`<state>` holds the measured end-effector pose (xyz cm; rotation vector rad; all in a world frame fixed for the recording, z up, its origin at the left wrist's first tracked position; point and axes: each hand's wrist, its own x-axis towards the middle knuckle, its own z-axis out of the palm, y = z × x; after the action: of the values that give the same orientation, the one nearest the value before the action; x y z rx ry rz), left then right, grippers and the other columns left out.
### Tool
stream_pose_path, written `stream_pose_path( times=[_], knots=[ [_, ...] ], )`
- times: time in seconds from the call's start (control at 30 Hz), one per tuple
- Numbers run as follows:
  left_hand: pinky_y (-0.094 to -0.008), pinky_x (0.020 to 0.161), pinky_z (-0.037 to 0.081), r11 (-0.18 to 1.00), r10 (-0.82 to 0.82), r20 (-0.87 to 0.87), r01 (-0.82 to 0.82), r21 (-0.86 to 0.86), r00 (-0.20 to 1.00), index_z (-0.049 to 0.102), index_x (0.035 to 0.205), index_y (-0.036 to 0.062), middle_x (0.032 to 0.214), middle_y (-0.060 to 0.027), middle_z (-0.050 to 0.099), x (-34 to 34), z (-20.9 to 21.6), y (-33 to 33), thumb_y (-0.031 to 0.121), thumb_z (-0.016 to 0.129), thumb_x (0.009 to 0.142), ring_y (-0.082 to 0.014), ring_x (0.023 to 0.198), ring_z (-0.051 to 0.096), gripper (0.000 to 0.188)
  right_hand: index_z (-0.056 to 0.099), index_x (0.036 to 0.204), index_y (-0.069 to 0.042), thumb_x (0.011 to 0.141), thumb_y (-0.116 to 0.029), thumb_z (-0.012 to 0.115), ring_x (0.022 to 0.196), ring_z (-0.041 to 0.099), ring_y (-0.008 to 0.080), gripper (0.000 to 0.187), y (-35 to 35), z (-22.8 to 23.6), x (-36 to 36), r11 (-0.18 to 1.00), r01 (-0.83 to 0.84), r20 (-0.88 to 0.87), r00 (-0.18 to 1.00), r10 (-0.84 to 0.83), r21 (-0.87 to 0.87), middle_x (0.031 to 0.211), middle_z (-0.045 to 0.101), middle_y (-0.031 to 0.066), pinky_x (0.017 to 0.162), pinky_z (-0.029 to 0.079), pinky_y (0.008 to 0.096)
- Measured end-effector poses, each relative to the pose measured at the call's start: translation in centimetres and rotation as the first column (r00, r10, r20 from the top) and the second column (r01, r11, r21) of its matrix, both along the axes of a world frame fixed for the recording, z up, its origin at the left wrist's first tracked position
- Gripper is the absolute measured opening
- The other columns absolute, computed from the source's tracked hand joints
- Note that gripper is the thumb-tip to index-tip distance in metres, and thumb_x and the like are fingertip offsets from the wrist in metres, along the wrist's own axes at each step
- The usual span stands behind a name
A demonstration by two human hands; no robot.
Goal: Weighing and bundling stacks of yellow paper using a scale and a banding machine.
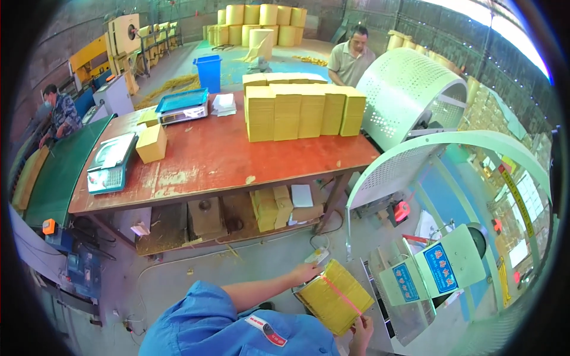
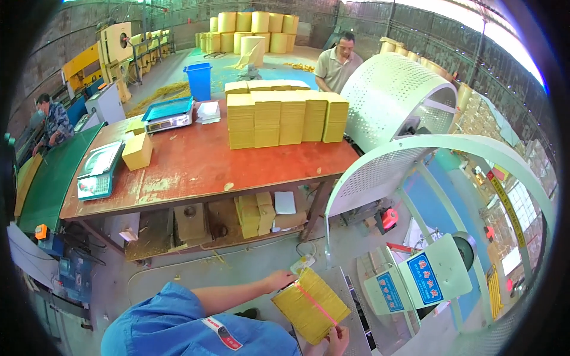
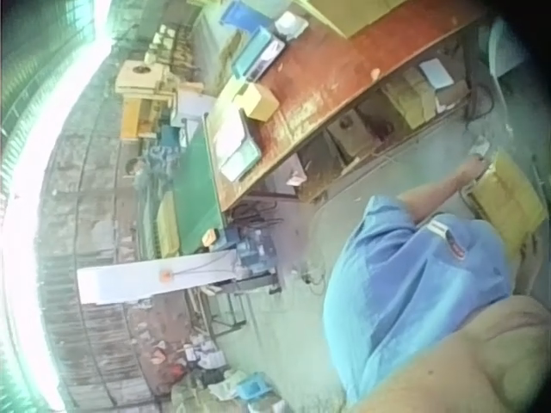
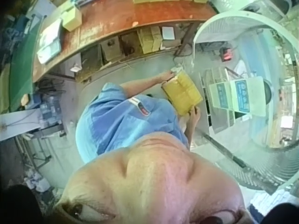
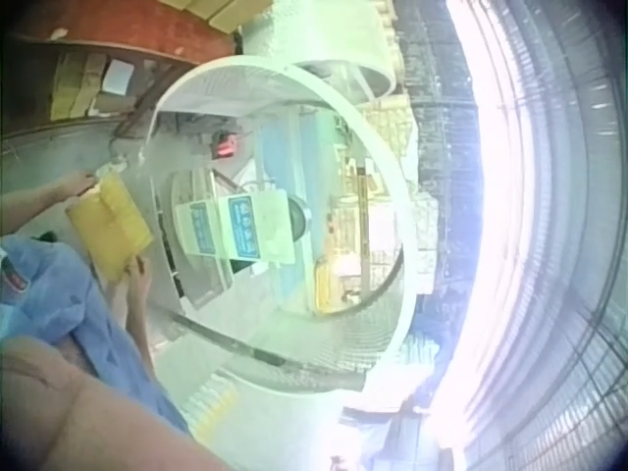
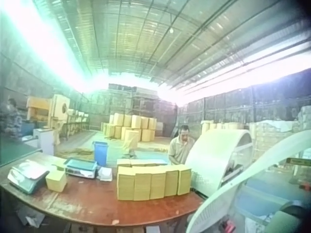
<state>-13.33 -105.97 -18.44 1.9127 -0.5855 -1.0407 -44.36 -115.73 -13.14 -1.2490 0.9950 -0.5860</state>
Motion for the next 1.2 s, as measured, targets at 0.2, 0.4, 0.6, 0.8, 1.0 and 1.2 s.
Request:
stream_pose_path(
  times=[0.2,0.4,0.6,0.8,1.0,1.2],
  knots=[
    [-0.0455,0.091,0.047,0.996,-0.077,0.153,0.068,0.063,0.985,0.067,0.114,0.0053,0.114,-0.0221,0.066,-0.9,0.0,0.0,0.052,0.037,0.094,-0.0379,0.106,0.062,0.059,0.054,0.097,-0.008,0.092,-0.016,0.059,0.078,0.058,0.0101,0.01,-0.6,-1.5,-0.3,1.0,-0.005,-0.005,1.0,0.005,0.015,0.09,0.058,0.0016,0.064,0.049,0.0261],
    [-0.0444,0.09,0.047,0.991,-0.087,0.131,0.072,0.115,0.988,0.067,0.111,0.0034,0.112,-0.0226,0.066,-1.8,3.7,0.3,0.054,0.037,0.094,-0.0397,0.102,0.063,0.061,0.059,0.116,-0.004,0.096,-0.031,0.057,0.093,0.055,0.0193,0.034,0.7,0.7,1.7,0.937,0.233,-0.04,0.972,-0.23,0.26,0.105,0.061,0.0089,0.076,0.046,0.0344],
    [-0.0535,0.082,0.049,0.997,-0.004,0.2,-0.012,0.078,0.98,0.06,0.105,0.0038,0.104,-0.0269,0.063,-4.1,3.1,0.8,0.029,0.035,0.097,-0.0435,0.095,0.063,0.037,0.058,0.117,-0.004,0.096,-0.03,0.057,0.094,0.055,0.019,0.034,1.5,0.8,4.4,0.977,0.102,0.071,0.991,-0.116,0.186,0.106,0.061,0.0087,0.077,0.047,0.0341],
    [-0.0489,0.09,0.046,0.996,-0.033,0.254,0.01,0.09,0.967,0.062,0.108,0.0018,0.113,-0.0234,0.064,-5.8,1.4,1.7,0.034,0.031,0.096,-0.0415,0.103,0.06,0.047,0.057,0.118,-0.004,0.095,-0.029,0.056,0.095,0.056,0.0186,0.034,1.9,0.4,6.9,0.994,0.005,0.192,0.981,-0.025,0.105,0.107,0.06,0.0085,0.079,0.047,0.0338],
    [-0.0447,0.094,0.044,0.996,0.036,0.147,-0.048,0.078,0.988,0.061,0.121,0.0053,0.122,-0.0223,0.061,-5.5,0.5,1.9,0.044,0.032,0.097,-0.0377,0.109,0.06,0.054,0.056,0.119,-0.004,0.095,-0.028,0.056,0.097,0.056,0.0183,0.034,2.3,0.4,8.0,0.998,-0.055,0.271,0.961,0.05,0.012,0.108,0.06,0.0083,0.081,0.047,0.0336],
    [-0.0427,0.101,0.04,0.995,0.018,0.22,0.003,-0.095,0.975,0.057,0.124,0.0033,0.131,-0.0214,0.055,-3.4,4.5,1.0,0.033,0.034,0.099,-0.0371,0.122,0.051,0.046,0.056,0.12,-0.004,0.095,-0.027,0.055,0.098,0.057,0.0179,0.034,1.6,0.7,4.5,0.992,0.062,0.319,0.947,-0.023,-0.113,0.109,0.059,0.0081,0.082,0.047,0.0333]
  ],
)
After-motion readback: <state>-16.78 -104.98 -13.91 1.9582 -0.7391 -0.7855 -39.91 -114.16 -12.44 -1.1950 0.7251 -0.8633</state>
